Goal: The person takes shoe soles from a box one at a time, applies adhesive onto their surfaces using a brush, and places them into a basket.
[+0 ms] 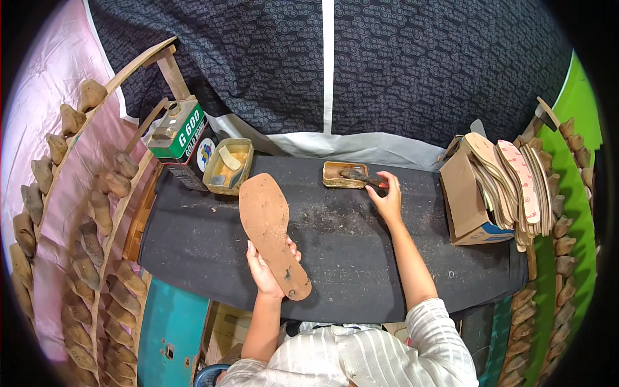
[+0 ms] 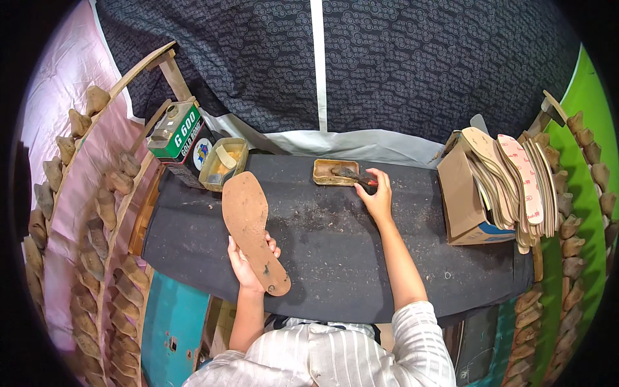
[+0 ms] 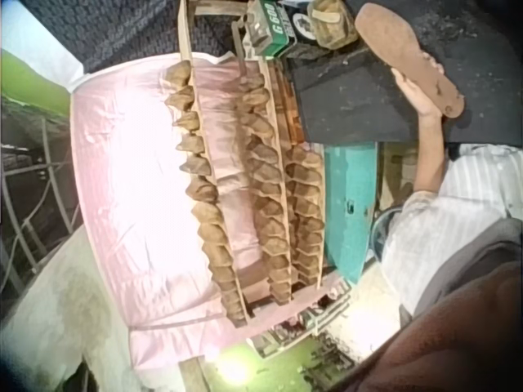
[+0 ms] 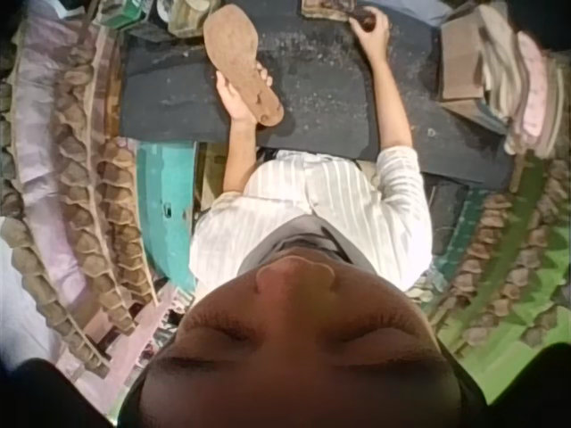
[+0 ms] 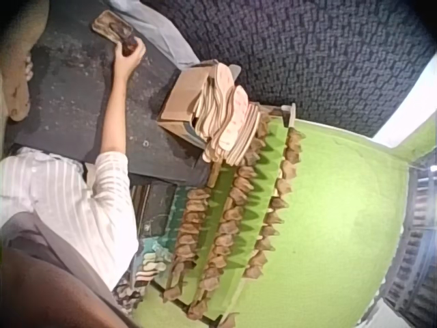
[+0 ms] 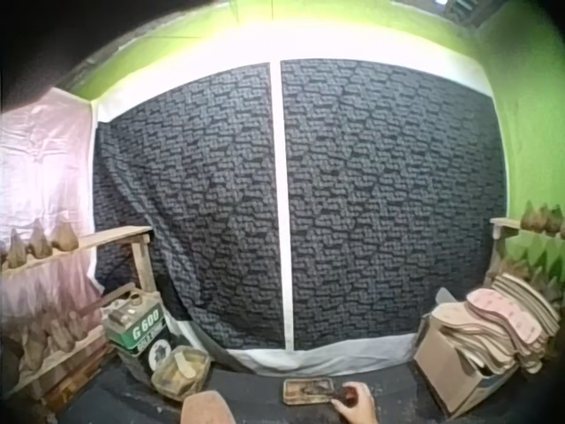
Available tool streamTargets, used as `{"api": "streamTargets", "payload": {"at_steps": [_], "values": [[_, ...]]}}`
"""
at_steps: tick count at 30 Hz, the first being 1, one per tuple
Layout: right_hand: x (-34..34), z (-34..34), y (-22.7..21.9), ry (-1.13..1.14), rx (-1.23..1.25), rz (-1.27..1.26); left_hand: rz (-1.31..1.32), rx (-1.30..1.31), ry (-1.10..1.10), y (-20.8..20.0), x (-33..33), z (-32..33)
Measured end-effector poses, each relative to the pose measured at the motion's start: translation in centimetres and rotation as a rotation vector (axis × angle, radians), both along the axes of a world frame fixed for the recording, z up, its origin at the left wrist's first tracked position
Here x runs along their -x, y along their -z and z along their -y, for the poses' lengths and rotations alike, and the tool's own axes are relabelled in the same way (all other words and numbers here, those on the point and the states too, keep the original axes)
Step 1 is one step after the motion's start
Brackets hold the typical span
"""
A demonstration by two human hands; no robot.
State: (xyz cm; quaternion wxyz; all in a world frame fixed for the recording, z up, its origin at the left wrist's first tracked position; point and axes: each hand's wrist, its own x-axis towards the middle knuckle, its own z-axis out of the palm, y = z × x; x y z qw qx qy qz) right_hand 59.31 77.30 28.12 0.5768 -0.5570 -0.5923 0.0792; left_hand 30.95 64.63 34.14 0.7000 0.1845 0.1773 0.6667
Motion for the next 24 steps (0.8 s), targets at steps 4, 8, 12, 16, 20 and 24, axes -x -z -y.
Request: {"api": "streamTargets", "payload": {"at_steps": [4,8,12,16,20,24], "values": [[0.3,1.2,-2.1,0.195,-0.186,0.271,0.003,-0.007,0.015,-0.1,-0.2,0.0],[3.7,3.1,-5.4,0.146,-0.252,0.237,-0.024,-0.005,0.024,0.2,-0.4,-0.2],[8.3,5.8,-8.4,-0.238,-0.189,0.222,-0.109,0.011,0.077,0.7,-0.6,-0.3],[11.3,7.8,-8.3,-0.617,0.251,-0.335,-0.166,-0.018,0.144,1.0,-1.1,-0.1],[11.9,8.6,-7.4,-0.772,0.426,-0.514,-0.210,-0.027,0.185,2.1,-0.8,0.9],[12.3,9.1,-7.3,-0.850,0.598,-0.640,-0.180,-0.027,0.160,2.7,-0.2,2.4]]}}
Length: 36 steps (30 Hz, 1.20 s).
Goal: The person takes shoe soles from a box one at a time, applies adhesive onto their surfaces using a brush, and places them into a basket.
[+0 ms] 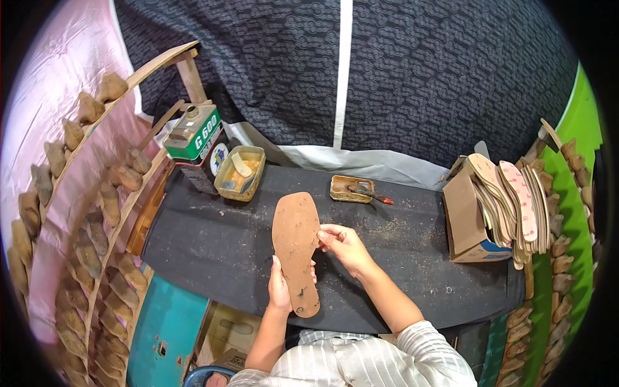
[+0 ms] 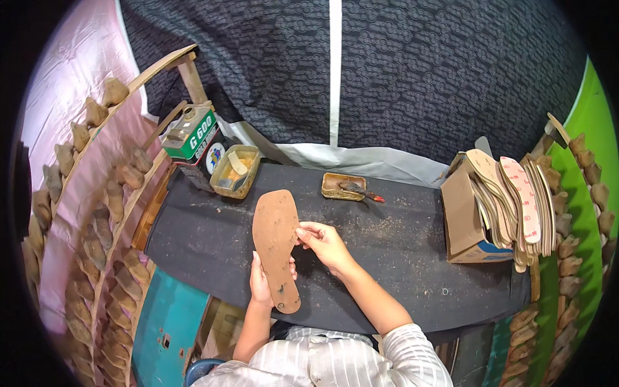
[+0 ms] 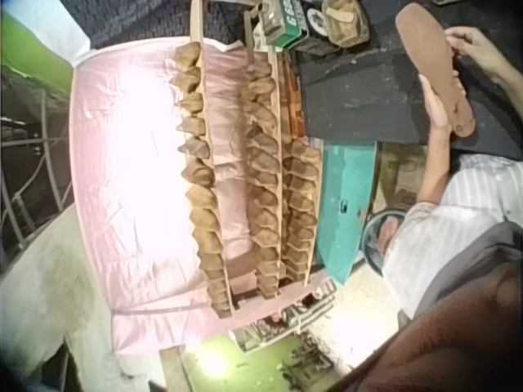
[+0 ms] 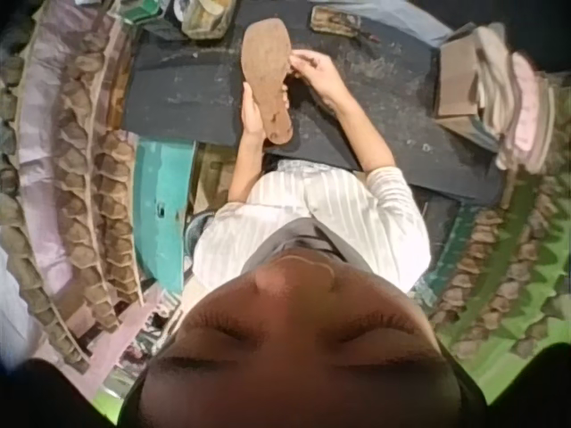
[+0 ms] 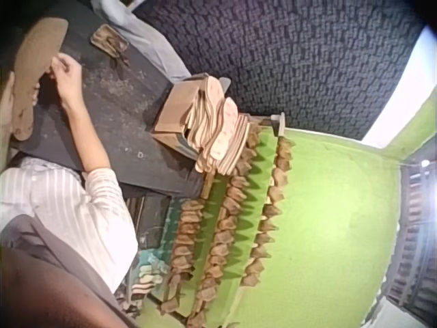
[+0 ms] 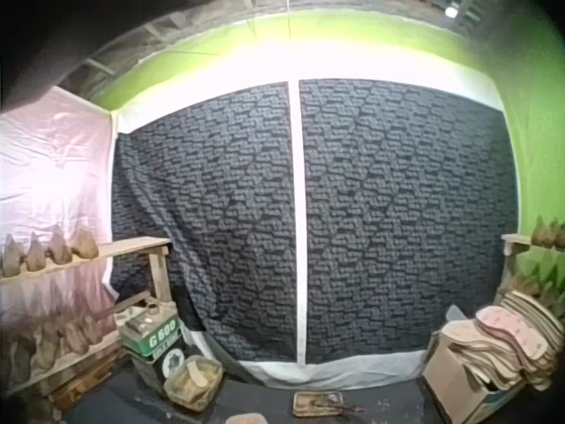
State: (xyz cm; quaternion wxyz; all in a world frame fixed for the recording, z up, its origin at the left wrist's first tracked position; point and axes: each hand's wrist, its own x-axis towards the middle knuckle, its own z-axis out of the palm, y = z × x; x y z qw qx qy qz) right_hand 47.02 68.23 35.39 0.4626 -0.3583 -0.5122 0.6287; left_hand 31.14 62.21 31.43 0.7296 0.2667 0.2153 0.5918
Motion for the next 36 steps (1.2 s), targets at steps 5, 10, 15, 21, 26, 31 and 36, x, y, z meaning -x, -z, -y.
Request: {"api": "streamTargets", "payload": {"at_steps": [5,10,15,21,26,31,36], "values": [[0.8,0.9,0.5,-0.034,0.119,-0.103,-0.184,0.001,-0.183,-1.1,0.3,3.0],[2.2,3.4,-0.3,-0.125,0.105,-0.135,-0.285,0.040,-0.508,-0.6,0.0,7.5],[3.2,7.4,-0.6,-0.242,0.029,-0.090,-0.373,0.089,-0.776,-0.5,-0.8,13.9],[4.5,13.9,1.2,-0.466,0.040,-0.089,-0.371,0.213,-0.990,0.0,-2.7,23.3],[5.9,20.7,4.0,-0.651,0.151,-0.070,-0.346,0.333,-1.160,2.3,-4.9,32.0],[8.2,27.5,8.4,-0.814,0.350,0.014,-0.327,0.462,-1.337,4.7,-5.4,39.7],[11.6,33.4,9.7,-0.939,0.395,0.049,-0.300,0.569,-1.418,6.1,-3.9,45.7]]}}
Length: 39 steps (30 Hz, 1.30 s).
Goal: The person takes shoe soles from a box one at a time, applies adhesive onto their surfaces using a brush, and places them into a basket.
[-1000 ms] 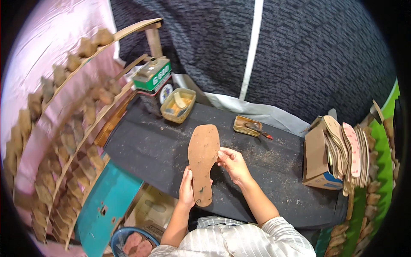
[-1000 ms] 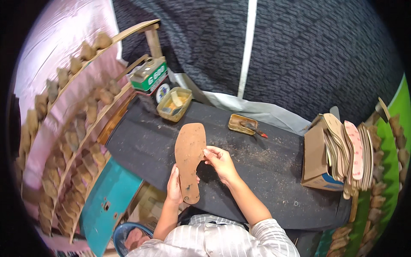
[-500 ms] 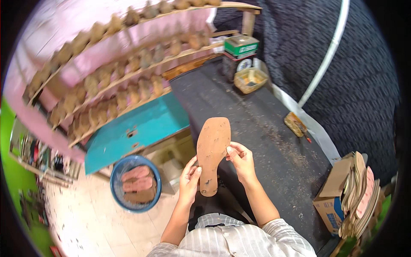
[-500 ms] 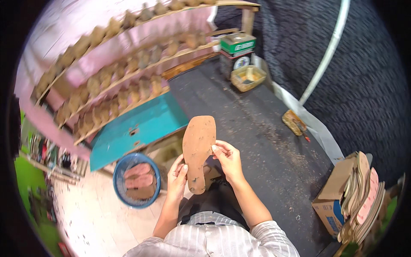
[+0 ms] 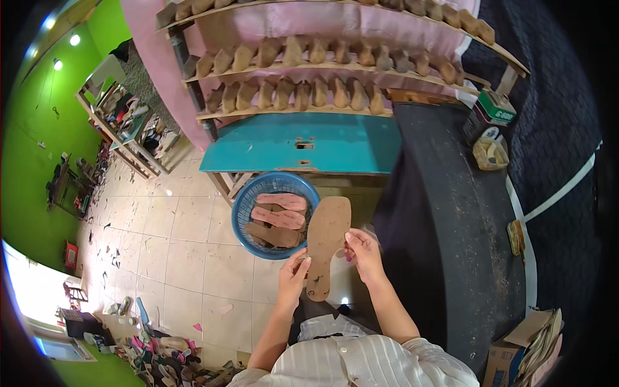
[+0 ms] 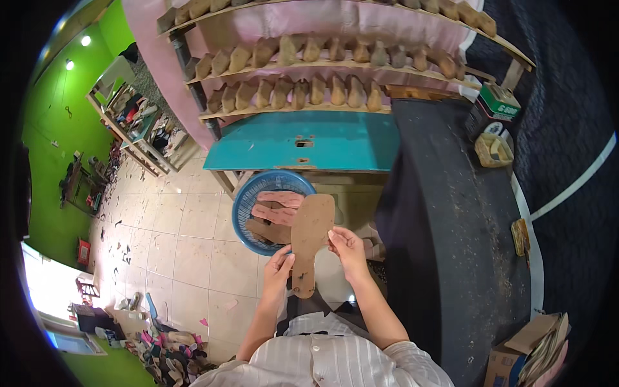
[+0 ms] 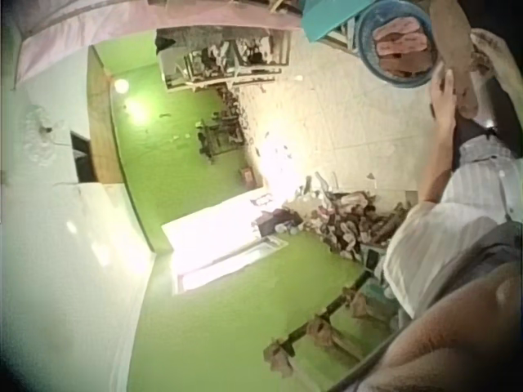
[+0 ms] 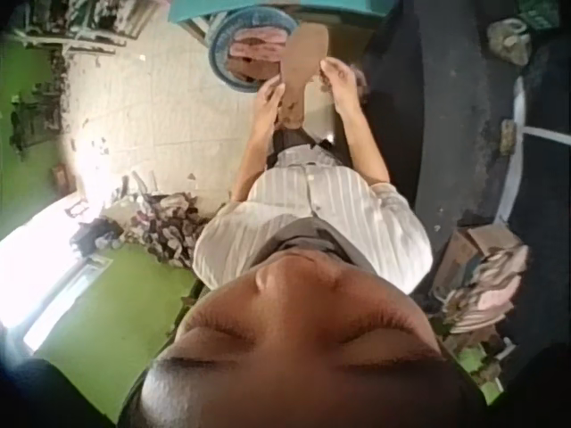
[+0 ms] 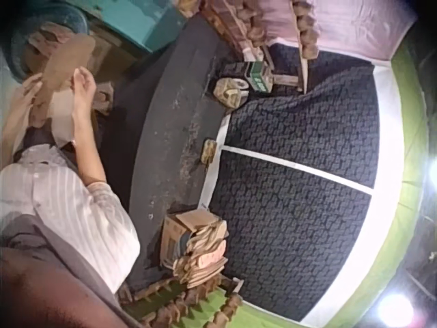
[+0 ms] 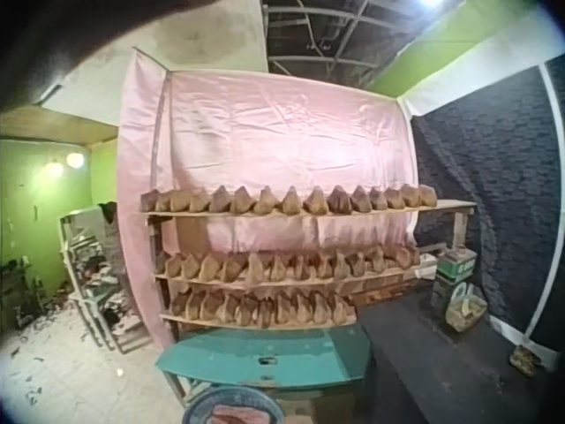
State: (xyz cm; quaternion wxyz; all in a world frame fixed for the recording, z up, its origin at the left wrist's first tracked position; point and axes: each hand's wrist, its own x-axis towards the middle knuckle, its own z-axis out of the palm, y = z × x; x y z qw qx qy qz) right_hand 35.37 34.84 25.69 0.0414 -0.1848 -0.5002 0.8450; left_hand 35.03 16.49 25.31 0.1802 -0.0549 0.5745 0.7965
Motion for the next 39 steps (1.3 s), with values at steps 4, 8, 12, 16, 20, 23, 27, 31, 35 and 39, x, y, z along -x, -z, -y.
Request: {"api": "streamTargets", "payload": {"at_steps": [4,8,12,16,20,23,27,31,35,39], "values": [[4.3,5.3,1.3,-0.036,-0.016,0.028,-0.041,-0.016,-0.113,2.8,3.4,4.6],[8.5,10.3,3.7,-0.009,-0.006,0.077,-0.012,0.031,-0.111,5.2,7.6,9.4],[13.3,14.5,5.9,-0.007,-0.035,0.086,-0.014,0.113,0.008,6.7,12.7,14.1],[16.9,17.4,8.8,0.013,-0.049,0.132,-0.073,0.146,0.063,9.4,17.5,17.2],[19.9,18.7,13.1,0.040,-0.130,0.168,-0.051,0.318,0.177,11.6,20.9,17.9],[22.3,19.4,16.7,0.021,-0.137,0.211,-0.298,0.555,0.123,17.3,22.3,18.1],[24.8,17.8,22.6,0.039,-0.100,0.212,-0.542,0.957,0.143,22.6,23.6,15.9],[27.5,17.5,26.1,-0.021,0.028,0.316,-0.431,1.069,0.193,25.9,24.9,15.3],[29.8,17.2,31.4,0.010,-0.173,0.266,-0.408,1.159,0.208,27.6,26.7,14.0],[31.3,17.6,34.0,-0.013,-0.339,0.331,-0.392,1.199,0.279,28.5,27.4,13.6]]}}
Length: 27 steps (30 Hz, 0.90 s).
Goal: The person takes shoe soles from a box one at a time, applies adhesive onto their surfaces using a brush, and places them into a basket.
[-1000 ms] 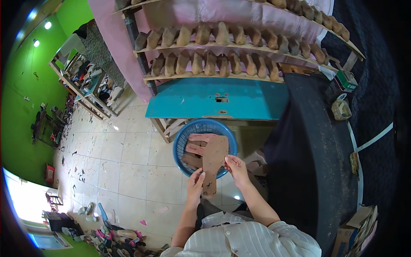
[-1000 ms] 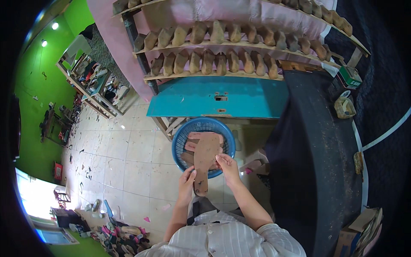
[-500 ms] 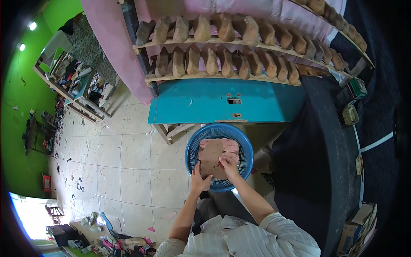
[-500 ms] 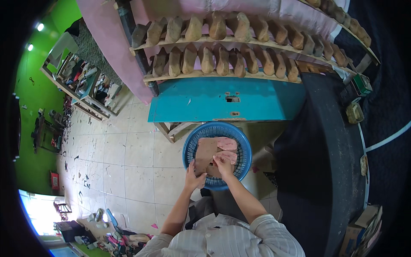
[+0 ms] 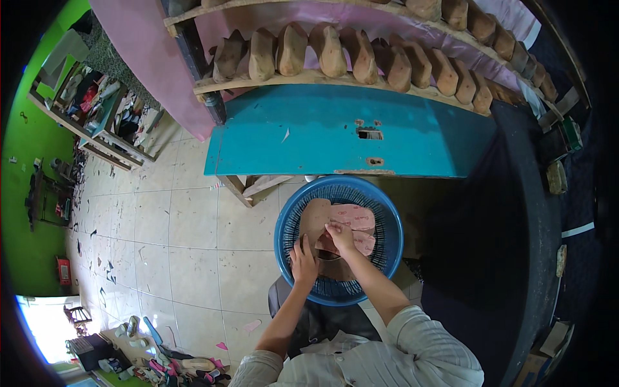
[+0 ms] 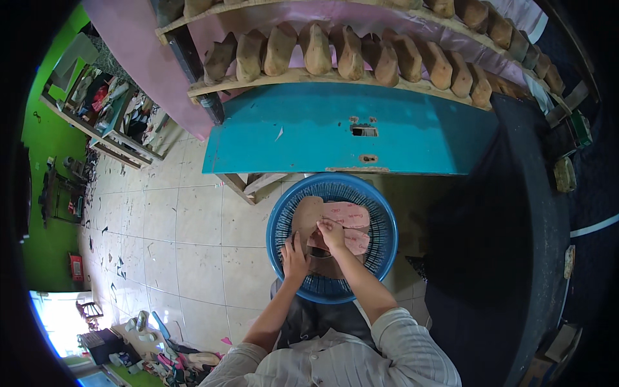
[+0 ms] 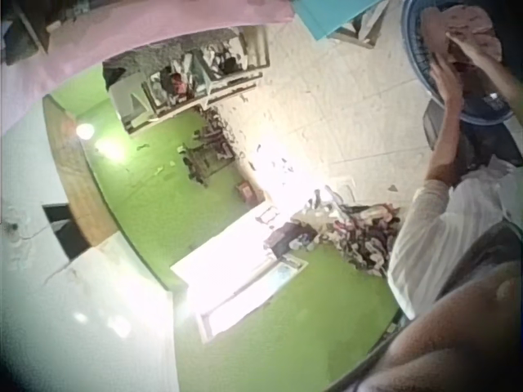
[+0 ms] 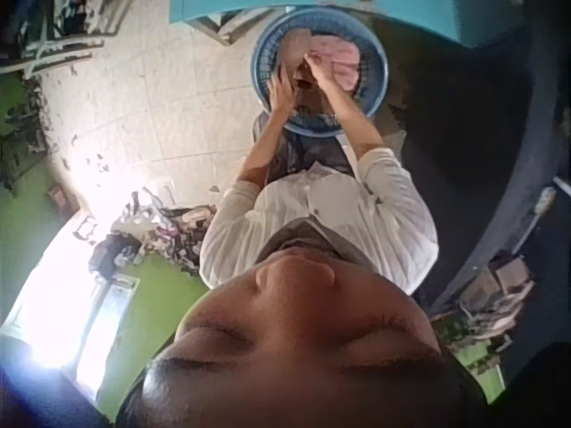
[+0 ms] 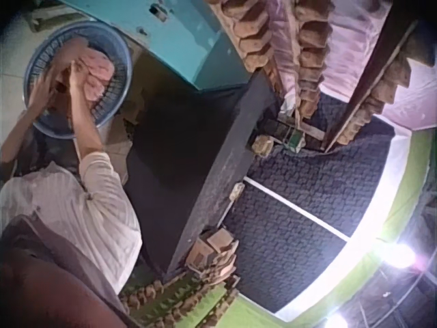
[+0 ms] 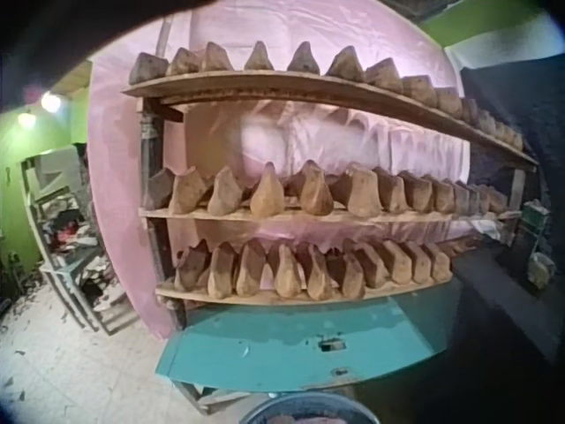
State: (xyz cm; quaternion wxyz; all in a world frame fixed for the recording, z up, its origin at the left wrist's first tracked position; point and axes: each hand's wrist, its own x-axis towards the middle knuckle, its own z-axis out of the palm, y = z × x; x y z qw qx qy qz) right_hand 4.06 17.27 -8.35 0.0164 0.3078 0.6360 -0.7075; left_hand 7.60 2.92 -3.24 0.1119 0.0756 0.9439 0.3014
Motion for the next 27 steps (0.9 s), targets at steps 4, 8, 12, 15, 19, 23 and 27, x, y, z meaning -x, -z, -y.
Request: {"api": "streamTargets", "payload": {"at_steps": [4,8,12,15,19,23,27], "values": [[0.8,-0.9,2.3,-0.008,-0.256,-0.010,-0.035,0.068,0.071,1.4,0.4,-1.1],[1.6,-0.2,1.2,-0.159,-0.655,-0.055,-0.033,0.109,0.034,2.7,0.5,-0.6],[1.6,-1.3,-0.2,-0.209,-0.793,-0.139,-0.026,0.153,0.065,1.7,0.6,-1.0],[0.6,-1.3,-2.6,-0.205,-0.798,-0.239,0.008,0.141,0.084,-0.3,0.6,-0.3],[-1.6,-0.4,-8.4,-0.268,-0.808,-0.360,-0.172,0.135,0.101,-4.1,-0.1,1.0],[-4.6,0.9,-17.1,-0.242,-0.847,-0.484,-0.326,0.029,0.061,-10.7,-0.7,2.0],[-8.6,0.7,-24.0,-0.111,-0.980,-0.500,-0.388,-0.075,0.122,-17.7,-1.8,2.5]]}}
